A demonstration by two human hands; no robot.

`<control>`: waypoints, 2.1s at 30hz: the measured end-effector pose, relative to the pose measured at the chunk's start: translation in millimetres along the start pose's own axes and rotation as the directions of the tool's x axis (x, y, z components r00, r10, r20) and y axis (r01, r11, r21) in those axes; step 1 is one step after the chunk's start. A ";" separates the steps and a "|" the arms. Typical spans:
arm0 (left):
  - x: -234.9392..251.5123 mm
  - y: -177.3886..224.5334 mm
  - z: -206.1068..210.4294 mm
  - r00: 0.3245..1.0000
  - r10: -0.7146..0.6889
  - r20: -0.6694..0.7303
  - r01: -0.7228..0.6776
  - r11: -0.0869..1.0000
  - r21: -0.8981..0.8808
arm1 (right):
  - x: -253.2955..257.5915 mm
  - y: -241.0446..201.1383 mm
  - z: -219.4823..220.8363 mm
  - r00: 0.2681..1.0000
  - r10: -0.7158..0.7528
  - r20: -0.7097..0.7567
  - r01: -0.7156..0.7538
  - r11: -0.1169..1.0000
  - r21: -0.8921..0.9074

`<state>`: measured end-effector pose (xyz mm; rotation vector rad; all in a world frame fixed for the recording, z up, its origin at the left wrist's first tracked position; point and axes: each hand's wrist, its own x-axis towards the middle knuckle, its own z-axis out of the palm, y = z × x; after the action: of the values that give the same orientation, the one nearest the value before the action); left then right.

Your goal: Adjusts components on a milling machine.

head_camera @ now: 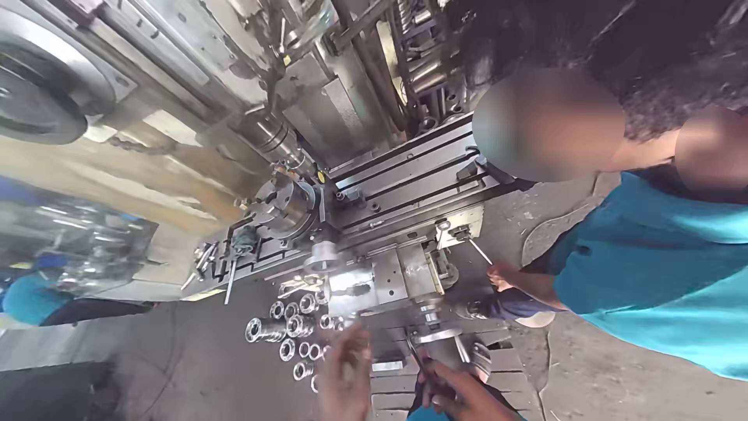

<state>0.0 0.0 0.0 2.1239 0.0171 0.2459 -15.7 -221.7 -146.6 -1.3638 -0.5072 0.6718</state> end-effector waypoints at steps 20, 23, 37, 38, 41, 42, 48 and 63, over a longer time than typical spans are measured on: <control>-47.9 -47.3 48.2 0.950 -0.234 0.206 0.271 0.946 -0.176 | 24.0 -6.0 18.5 0.990 -0.066 0.128 0.073 0.996 -0.055; -49.8 -47.3 51.0 0.948 -0.226 0.223 0.268 0.946 -0.182 | 19.6 -4.3 18.1 0.991 -0.063 0.117 0.070 0.996 -0.060; -55.1 -44.5 52.1 0.935 -0.256 0.245 0.300 0.940 -0.160 | 15.3 -4.6 17.2 0.990 -0.092 0.111 0.101 0.992 -0.071; -55.0 -44.2 52.3 0.934 -0.258 0.247 0.302 0.940 -0.160 | 15.4 -4.7 16.9 0.989 -0.094 0.114 0.103 0.992 -0.068; -55.3 -44.5 52.8 0.935 -0.253 0.248 0.296 0.943 -0.155 | 15.0 -3.7 16.1 0.988 -0.098 0.123 0.106 0.993 -0.059; -55.2 -45.6 52.7 0.936 -0.248 0.252 0.292 0.943 -0.157 | 15.0 -2.6 16.1 0.987 -0.101 0.124 0.108 0.993 -0.053; -55.2 -52.4 53.2 0.946 -0.190 0.262 0.243 0.952 -0.188 | 15.0 -1.8 15.7 0.987 -0.101 0.128 0.105 0.994 -0.024; -51.0 -56.7 48.9 0.947 -0.158 0.281 0.228 0.945 -0.237 | 22.2 -1.0 17.1 0.986 -0.109 0.129 0.110 0.994 -0.005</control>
<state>-36.3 -16.0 -81.5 1.8544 0.0384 -0.1422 -11.3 -194.1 -144.2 -1.2992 -0.6853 0.6697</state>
